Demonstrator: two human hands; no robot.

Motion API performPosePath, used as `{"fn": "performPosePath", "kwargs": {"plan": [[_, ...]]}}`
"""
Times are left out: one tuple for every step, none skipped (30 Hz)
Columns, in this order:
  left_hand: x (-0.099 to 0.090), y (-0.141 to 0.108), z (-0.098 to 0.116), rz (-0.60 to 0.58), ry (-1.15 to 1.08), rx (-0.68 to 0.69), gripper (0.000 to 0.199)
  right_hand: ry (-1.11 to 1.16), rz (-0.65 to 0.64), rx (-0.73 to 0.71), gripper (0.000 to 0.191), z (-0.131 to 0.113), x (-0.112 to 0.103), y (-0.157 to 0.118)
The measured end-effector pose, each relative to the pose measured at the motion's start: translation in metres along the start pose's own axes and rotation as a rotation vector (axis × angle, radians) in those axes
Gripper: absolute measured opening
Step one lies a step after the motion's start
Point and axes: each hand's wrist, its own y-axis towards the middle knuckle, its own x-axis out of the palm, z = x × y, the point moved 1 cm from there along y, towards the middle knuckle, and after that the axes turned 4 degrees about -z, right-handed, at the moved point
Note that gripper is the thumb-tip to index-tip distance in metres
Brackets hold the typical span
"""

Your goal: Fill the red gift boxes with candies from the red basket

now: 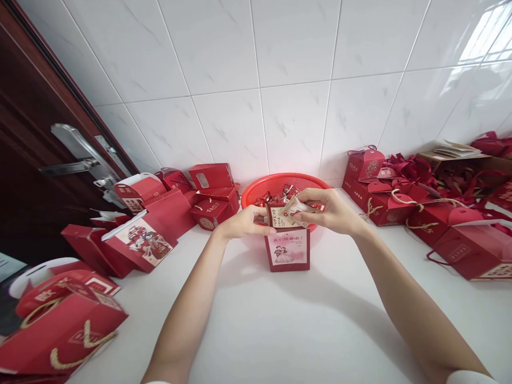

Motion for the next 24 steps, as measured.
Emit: {"fn": "performPosePath", "kwargs": {"plan": [[0.000, 0.000, 0.001, -0.011, -0.012, 0.004, 0.043, -0.017, -0.003, 0.001, 0.015, 0.000, -0.002, -0.001], [0.000, 0.000, 0.001, -0.019, -0.020, 0.007, 0.045, -0.031, -0.003, 0.000, 0.015, -0.001, -0.005, -0.002], [0.000, 0.000, 0.002, -0.027, -0.022, 0.007, 0.047, -0.044, -0.003, -0.001, 0.015, -0.002, -0.007, -0.003], [0.000, 0.000, 0.002, -0.031, -0.021, 0.007, 0.049, -0.054, -0.006, -0.002, 0.015, -0.003, -0.009, -0.003], [0.000, 0.001, 0.001, -0.035, -0.017, 0.007, 0.051, -0.063, -0.011, -0.002, 0.015, -0.004, -0.011, -0.004], [-0.001, 0.001, 0.001, -0.039, -0.012, 0.011, 0.051, -0.075, -0.021, -0.002, 0.014, -0.005, -0.011, -0.005], [-0.001, 0.001, 0.000, -0.041, -0.008, 0.015, 0.051, -0.090, -0.034, -0.001, 0.013, -0.005, -0.011, -0.005], [-0.001, 0.001, -0.001, -0.039, -0.004, 0.016, 0.051, -0.105, -0.050, 0.000, 0.012, -0.006, -0.010, -0.005], [-0.001, 0.002, -0.002, -0.032, 0.001, 0.012, 0.050, -0.118, -0.068, -0.001, 0.012, -0.007, -0.008, -0.005], [-0.001, 0.001, -0.002, -0.022, 0.005, 0.002, 0.050, -0.125, -0.086, -0.006, 0.012, -0.008, -0.005, -0.004], [-0.001, 0.001, -0.003, -0.013, 0.007, -0.012, 0.051, -0.125, -0.101, -0.013, 0.013, -0.008, -0.002, -0.003], [-0.001, 0.001, -0.002, -0.004, 0.010, -0.025, 0.053, -0.119, -0.114, -0.022, 0.013, -0.008, 0.000, -0.003], [-0.001, 0.000, -0.002, 0.000, 0.012, -0.035, 0.055, -0.108, -0.124, -0.030, 0.013, -0.008, 0.003, -0.002], [-0.001, 0.000, -0.002, -0.001, 0.015, -0.037, 0.056, -0.098, -0.130, -0.035, 0.013, -0.007, 0.005, -0.001], [-0.001, 0.000, -0.001, -0.002, 0.022, -0.034, 0.057, -0.088, -0.134, -0.035, 0.013, -0.006, 0.006, -0.001], [-0.001, -0.001, -0.001, 0.002, 0.032, -0.031, 0.058, -0.080, -0.138, -0.027, 0.014, -0.005, 0.007, 0.000], [-0.002, -0.001, -0.001, 0.011, 0.046, -0.029, 0.059, -0.073, -0.144, -0.016, 0.014, -0.003, 0.007, 0.000], [-0.002, -0.001, -0.002, 0.020, 0.058, -0.031, 0.060, -0.065, -0.150, -0.002, 0.015, -0.001, 0.006, 0.000], [-0.003, -0.001, -0.002, 0.028, 0.065, -0.034, 0.061, -0.056, -0.156, 0.014, 0.016, 0.000, 0.005, -0.001], [-0.003, -0.001, -0.003, 0.031, 0.066, -0.039, 0.062, -0.047, -0.168, 0.029, 0.017, 0.001, 0.003, -0.001], [-0.003, -0.001, -0.003, 0.030, 0.061, -0.045, 0.063, -0.040, -0.185, 0.044, 0.017, 0.001, 0.001, -0.001], [-0.003, 0.000, -0.004, 0.027, 0.053, -0.050, 0.064, -0.037, -0.203, 0.055, 0.018, 0.000, 0.000, -0.002], [-0.003, 0.000, -0.004, 0.024, 0.045, -0.054, 0.064, -0.037, -0.217, 0.061, 0.018, -0.001, -0.002, -0.002], [-0.003, 0.000, -0.004, 0.021, 0.036, -0.057, 0.064, -0.039, -0.223, 0.062, 0.018, -0.003, -0.004, -0.003]]}}
